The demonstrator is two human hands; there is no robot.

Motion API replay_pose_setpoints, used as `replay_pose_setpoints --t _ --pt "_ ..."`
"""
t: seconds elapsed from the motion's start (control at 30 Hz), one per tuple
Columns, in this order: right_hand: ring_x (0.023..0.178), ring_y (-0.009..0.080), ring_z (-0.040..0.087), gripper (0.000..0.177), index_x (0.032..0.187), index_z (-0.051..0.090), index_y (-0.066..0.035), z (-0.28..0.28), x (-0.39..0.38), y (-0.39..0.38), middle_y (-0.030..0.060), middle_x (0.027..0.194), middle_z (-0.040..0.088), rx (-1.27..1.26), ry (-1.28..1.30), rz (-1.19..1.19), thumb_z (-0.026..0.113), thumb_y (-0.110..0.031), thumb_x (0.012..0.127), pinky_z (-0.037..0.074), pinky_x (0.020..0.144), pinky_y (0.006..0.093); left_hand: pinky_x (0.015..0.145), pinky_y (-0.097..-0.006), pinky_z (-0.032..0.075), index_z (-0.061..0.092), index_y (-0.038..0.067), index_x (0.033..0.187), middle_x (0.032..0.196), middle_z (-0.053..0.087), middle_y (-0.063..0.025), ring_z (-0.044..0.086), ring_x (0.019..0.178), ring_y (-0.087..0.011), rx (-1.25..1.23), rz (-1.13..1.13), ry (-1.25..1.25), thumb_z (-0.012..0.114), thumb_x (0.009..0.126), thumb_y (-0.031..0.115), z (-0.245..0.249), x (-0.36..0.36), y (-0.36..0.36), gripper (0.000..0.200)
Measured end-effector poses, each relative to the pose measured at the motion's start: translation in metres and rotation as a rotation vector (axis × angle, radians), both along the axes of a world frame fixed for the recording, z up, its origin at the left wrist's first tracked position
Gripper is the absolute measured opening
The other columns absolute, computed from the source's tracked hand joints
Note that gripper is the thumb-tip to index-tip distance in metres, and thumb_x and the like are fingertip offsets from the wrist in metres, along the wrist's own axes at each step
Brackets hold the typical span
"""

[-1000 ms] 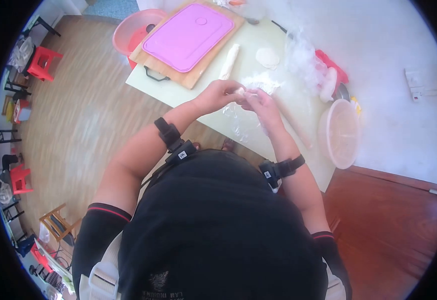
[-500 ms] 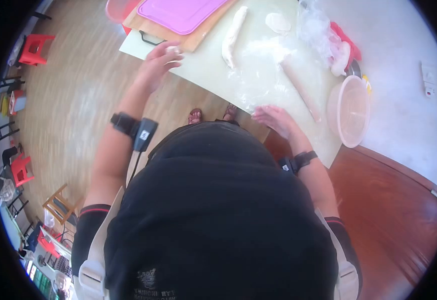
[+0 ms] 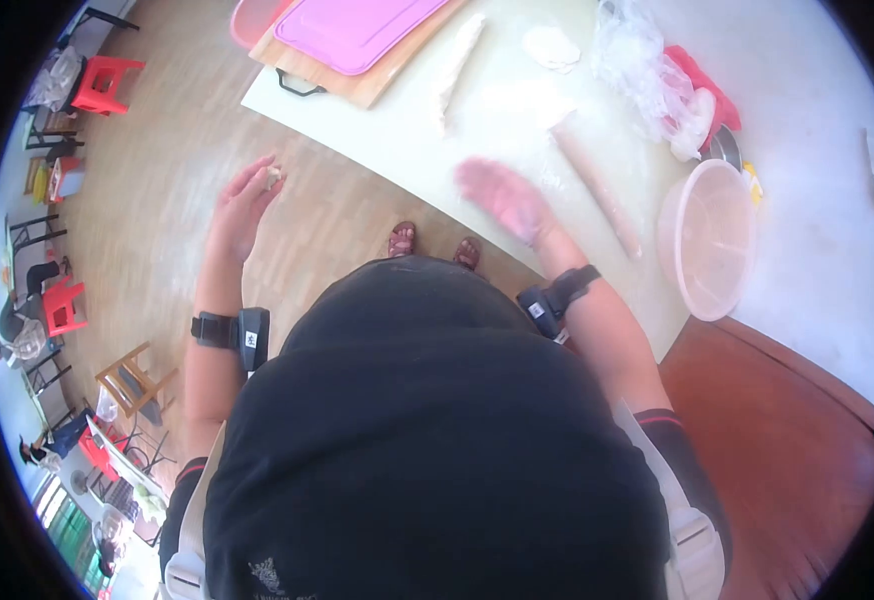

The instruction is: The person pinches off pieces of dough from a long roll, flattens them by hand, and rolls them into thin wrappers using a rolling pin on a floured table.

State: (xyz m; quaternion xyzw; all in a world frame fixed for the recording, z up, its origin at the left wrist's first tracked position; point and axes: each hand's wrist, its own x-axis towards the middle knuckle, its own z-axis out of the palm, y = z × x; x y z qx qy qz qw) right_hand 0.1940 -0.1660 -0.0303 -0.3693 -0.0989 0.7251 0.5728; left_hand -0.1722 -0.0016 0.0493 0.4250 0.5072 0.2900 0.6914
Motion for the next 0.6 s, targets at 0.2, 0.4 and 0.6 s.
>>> replay_pose_setpoints --t 0.2,0.4,0.6 --pt "0.123 0.0269 0.054 0.042 0.131 0.049 0.003 -0.028 -0.02 0.046 0.0172 0.132 0.056 -0.035 -0.035 0.142 0.046 -0.026 0.102 0.04 0.109 0.0396 0.102 -0.0334 0.047 0.054 -0.005 0.127 0.118 0.062 -0.0143 0.061 0.111 -0.0226 0.049 0.032 0.122 0.056 0.098 0.016 0.027 0.017 -0.033 0.036" --pt "0.117 0.026 0.058 0.039 0.126 0.051 0.005 -0.028 0.052 0.001 0.0177 0.122 0.06 0.047 -0.093 -0.313 0.055 -0.021 0.098 0.047 0.1 0.0371 0.101 -0.0337 0.047 0.056 -0.004 0.124 0.115 0.064 -0.014 0.061 0.109 -0.022 0.056 0.099 0.079 0.057 0.097 0.016 0.023 0.014 -0.051 0.034" --pt "0.11 0.0262 0.061 0.037 0.125 0.051 0.005 -0.019 0.072 -0.064 0.0192 0.116 0.062 -0.07 -0.212 -0.274 0.056 -0.018 0.097 0.05 0.096 0.0359 0.099 -0.033 0.047 0.057 -0.003 0.122 0.116 0.062 -0.0115 0.059 0.109 -0.0206 0.036 0.05 -0.115 0.055 0.099 0.02 0.026 0.031 -0.051 0.032"
